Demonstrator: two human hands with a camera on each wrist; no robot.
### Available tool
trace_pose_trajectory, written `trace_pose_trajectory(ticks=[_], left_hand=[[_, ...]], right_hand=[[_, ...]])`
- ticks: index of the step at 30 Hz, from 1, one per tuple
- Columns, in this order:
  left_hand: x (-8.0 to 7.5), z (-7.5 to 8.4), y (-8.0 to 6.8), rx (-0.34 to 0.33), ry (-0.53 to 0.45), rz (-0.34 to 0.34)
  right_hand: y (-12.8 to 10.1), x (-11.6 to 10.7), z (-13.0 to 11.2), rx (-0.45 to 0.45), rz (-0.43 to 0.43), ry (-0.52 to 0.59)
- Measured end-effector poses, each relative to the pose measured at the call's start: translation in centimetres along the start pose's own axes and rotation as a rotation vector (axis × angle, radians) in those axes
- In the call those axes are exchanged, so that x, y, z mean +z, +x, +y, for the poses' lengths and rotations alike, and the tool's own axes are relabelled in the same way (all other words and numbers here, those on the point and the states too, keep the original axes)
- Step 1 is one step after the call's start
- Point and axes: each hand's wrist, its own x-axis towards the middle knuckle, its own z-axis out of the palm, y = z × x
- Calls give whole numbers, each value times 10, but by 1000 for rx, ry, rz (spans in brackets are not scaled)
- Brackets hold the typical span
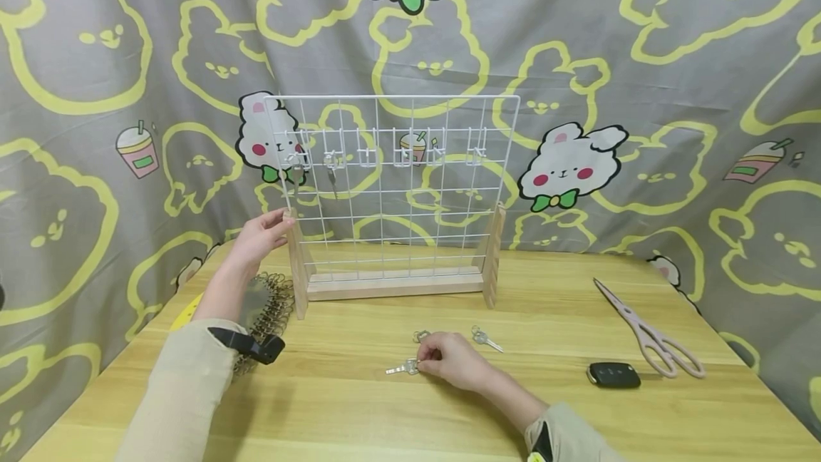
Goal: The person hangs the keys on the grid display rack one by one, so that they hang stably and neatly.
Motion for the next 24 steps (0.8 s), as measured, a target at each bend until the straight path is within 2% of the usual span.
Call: trace_pose_trajectory(ticks=[10,18,24], left_hand=[[1,1,0,-7,-7,2],[1,2,-3,6,-68,54],[1,6,-3,1,-56,59]], right_hand=[[0,-4,-3,16,-9,7],[0,-10,-6,16,-27,68],[2,-19,-10,38,-22,67]])
